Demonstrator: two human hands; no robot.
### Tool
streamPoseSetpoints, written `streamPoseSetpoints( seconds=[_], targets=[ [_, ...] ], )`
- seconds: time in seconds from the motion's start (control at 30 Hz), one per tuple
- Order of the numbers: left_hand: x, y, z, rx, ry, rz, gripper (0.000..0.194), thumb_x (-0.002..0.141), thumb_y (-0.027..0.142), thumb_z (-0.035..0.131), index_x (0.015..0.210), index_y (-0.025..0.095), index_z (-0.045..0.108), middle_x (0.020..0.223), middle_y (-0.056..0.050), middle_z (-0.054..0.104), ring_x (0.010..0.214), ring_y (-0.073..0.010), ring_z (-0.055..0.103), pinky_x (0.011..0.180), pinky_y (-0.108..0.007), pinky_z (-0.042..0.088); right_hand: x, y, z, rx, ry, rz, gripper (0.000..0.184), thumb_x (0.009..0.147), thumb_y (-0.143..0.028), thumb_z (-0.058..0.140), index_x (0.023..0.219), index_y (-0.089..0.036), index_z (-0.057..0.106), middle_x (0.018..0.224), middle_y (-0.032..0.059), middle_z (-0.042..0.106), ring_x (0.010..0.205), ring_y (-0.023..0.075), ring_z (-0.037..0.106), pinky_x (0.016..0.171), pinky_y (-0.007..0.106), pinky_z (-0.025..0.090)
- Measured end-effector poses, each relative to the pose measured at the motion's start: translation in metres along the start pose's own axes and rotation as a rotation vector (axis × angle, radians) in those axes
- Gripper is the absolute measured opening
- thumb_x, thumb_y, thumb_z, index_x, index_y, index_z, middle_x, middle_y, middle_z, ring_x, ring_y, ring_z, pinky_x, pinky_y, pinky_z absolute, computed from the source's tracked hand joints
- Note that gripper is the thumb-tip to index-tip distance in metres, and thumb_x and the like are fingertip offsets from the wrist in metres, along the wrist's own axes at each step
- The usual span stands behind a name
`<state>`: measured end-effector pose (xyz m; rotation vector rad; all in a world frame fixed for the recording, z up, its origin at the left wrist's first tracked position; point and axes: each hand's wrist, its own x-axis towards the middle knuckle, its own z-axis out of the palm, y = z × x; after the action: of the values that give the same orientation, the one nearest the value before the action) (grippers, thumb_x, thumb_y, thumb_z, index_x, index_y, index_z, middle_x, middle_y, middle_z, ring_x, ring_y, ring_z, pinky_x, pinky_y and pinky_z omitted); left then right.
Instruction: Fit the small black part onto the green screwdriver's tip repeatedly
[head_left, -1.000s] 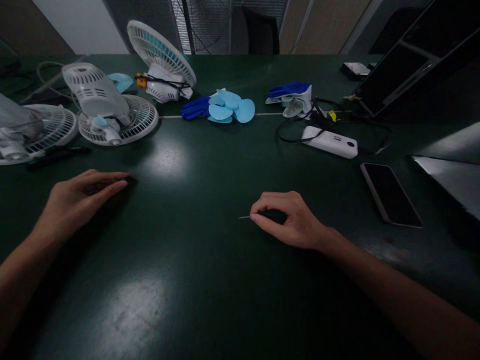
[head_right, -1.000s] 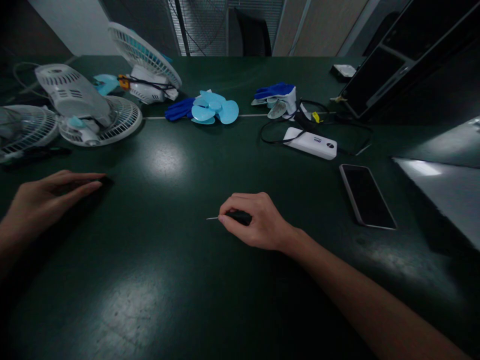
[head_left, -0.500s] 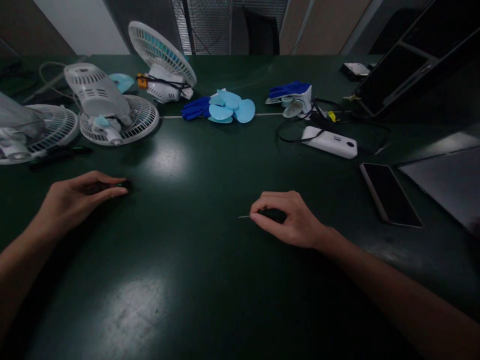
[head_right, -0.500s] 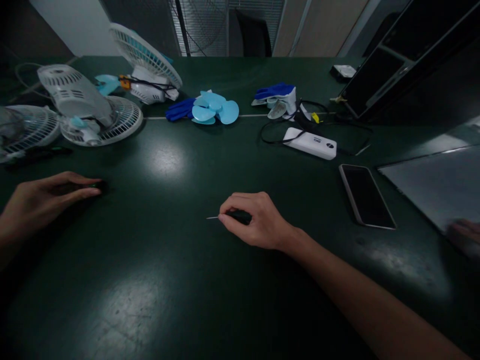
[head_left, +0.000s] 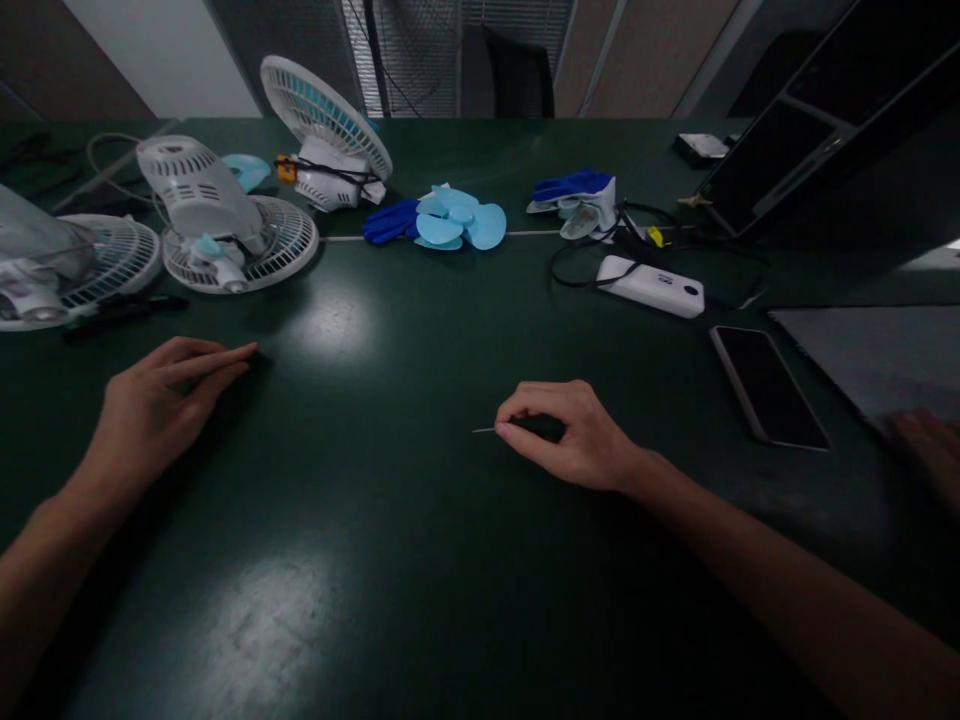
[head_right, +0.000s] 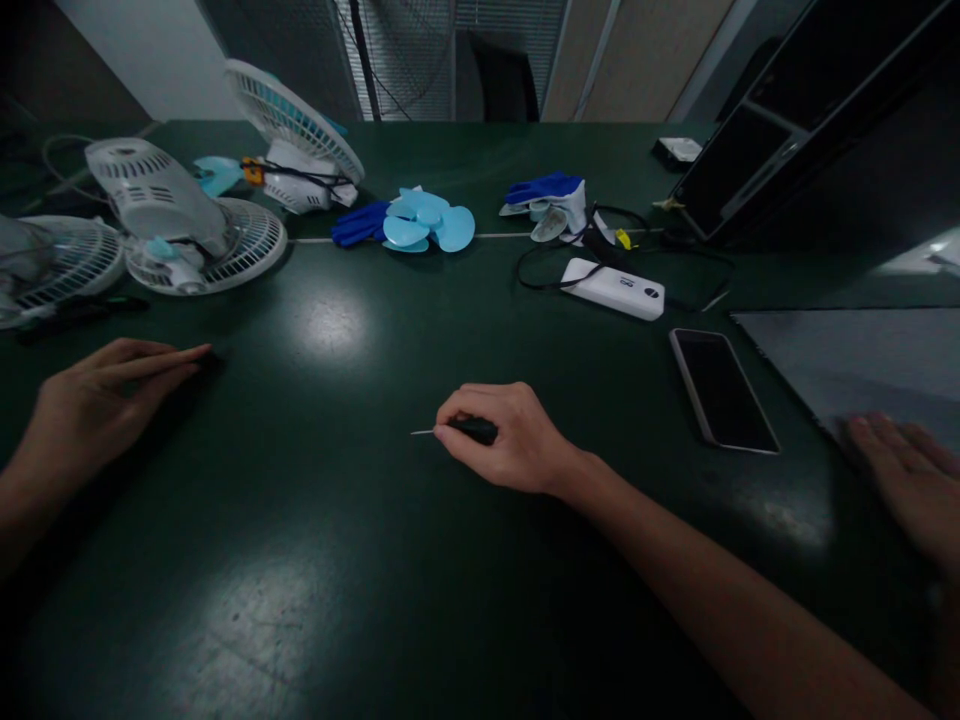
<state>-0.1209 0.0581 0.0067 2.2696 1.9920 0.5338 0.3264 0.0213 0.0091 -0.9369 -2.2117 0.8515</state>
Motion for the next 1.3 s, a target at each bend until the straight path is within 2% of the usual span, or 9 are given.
streamPoseSetpoints(
  seconds=[0.2, 0.3, 0.4, 0.57, 0.63, 0.73, 0.9, 1.1, 1.3],
  targets=[
    [-0.001, -0.002, 0.001, 0.181, 0.052, 0.127, 0.039, 0.099, 0.039, 0.043, 0.129, 0.027, 0.066, 0.122, -0.004, 0.063, 0.099, -0.0214, 0.063, 0.084, -0.029, 0.05, -0.001, 0.0, 0.0, 0.001, -0.004, -0.003, 0.014, 0.095, -0.028, 0.06, 0.097, -0.018, 0.07, 0.088, 0.0017, 0.07, 0.077, 0.0112, 0.064, 0.068, 0.025, 0.049],
    [-0.005, 0.011, 0.002, 0.196, 0.021, 0.215, 0.039, 0.099, 0.031, 0.042, 0.132, 0.028, 0.063, 0.119, -0.004, 0.064, 0.101, -0.0216, 0.062, 0.087, -0.032, 0.05, 0.0, 0.0, 0.0, 0.003, -0.01, 0.0, 0.014, 0.095, -0.028, 0.06, 0.096, -0.018, 0.07, 0.088, 0.0015, 0.069, 0.076, 0.0108, 0.063, 0.068, 0.024, 0.049],
    [-0.012, 0.047, 0.012, 0.112, -0.061, 0.386, 0.044, 0.098, 0.021, 0.043, 0.138, 0.027, 0.059, 0.119, -0.007, 0.065, 0.103, -0.0231, 0.061, 0.089, -0.036, 0.051, 0.001, -0.001, 0.001, -0.007, -0.023, 0.012, 0.014, 0.095, -0.028, 0.06, 0.095, -0.018, 0.07, 0.087, 0.0011, 0.069, 0.075, 0.0106, 0.063, 0.067, 0.024, 0.048],
    [-0.026, 0.133, 0.044, -0.274, -0.159, 0.654, 0.049, 0.099, 0.014, 0.046, 0.144, 0.031, 0.052, 0.122, -0.007, 0.067, 0.101, -0.0209, 0.063, 0.085, -0.037, 0.054, 0.002, -0.001, 0.002, -0.034, -0.014, 0.003, 0.013, 0.094, -0.027, 0.06, 0.094, -0.019, 0.07, 0.086, 0.0011, 0.069, 0.074, 0.0111, 0.062, 0.067, 0.025, 0.047],
    [-0.028, 0.158, 0.052, -0.387, -0.171, 0.638, 0.044, 0.099, 0.018, 0.052, 0.14, 0.031, 0.055, 0.114, -0.006, 0.069, 0.097, -0.0195, 0.064, 0.083, -0.035, 0.055, 0.002, -0.001, 0.002, -0.049, -0.005, -0.002, 0.012, 0.093, -0.026, 0.06, 0.094, -0.019, 0.07, 0.085, 0.001, 0.069, 0.072, 0.0108, 0.061, 0.065, 0.025, 0.045],
    [-0.026, 0.173, 0.057, -0.504, -0.22, 0.509, 0.038, 0.097, 0.027, 0.061, 0.134, 0.031, 0.058, 0.108, -0.004, 0.069, 0.092, -0.0176, 0.065, 0.078, -0.032, 0.056, 0.001, -0.001, 0.002, -0.066, 0.006, -0.014, 0.011, 0.093, -0.026, 0.06, 0.093, -0.019, 0.069, 0.082, 0.0004, 0.068, 0.069, 0.0099, 0.059, 0.063, 0.024, 0.043],
    [-0.02, 0.17, 0.055, -0.602, -0.324, 0.352, 0.042, 0.092, 0.034, 0.068, 0.133, 0.034, 0.056, 0.106, -0.001, 0.068, 0.088, -0.0159, 0.065, 0.072, -0.029, 0.055, 0.001, -0.002, 0.003, -0.121, -0.014, -0.002, 0.011, 0.093, -0.024, 0.059, 0.094, -0.018, 0.068, 0.081, 0.0001, 0.066, 0.067, 0.0096, 0.057, 0.061, 0.025, 0.04],
    [-0.016, 0.172, 0.054, -0.616, -0.341, 0.388, 0.018, 0.093, 0.033, 0.066, 0.112, 0.03, 0.068, 0.109, -0.003, 0.066, 0.097, -0.0182, 0.062, 0.078, -0.034, 0.053, 0.001, -0.001, 0.004, -0.182, -0.02, -0.003, 0.012, 0.094, -0.023, 0.058, 0.095, -0.018, 0.068, 0.08, 0.0004, 0.064, 0.067, 0.0102, 0.055, 0.06, 0.026, 0.038],
    [-0.015, 0.174, 0.053, -0.619, -0.36, 0.384, 0.016, 0.094, 0.031, 0.065, 0.109, 0.029, 0.069, 0.108, -0.004, 0.064, 0.097, -0.0186, 0.059, 0.083, -0.035, 0.051, 0.001, -0.001, 0.008, -0.249, -0.018, -0.011, 0.012, 0.094, -0.023, 0.057, 0.095, -0.018, 0.068, 0.081, 0.0009, 0.063, 0.066, 0.0102, 0.054, 0.059, 0.027, 0.037]
  ],
)
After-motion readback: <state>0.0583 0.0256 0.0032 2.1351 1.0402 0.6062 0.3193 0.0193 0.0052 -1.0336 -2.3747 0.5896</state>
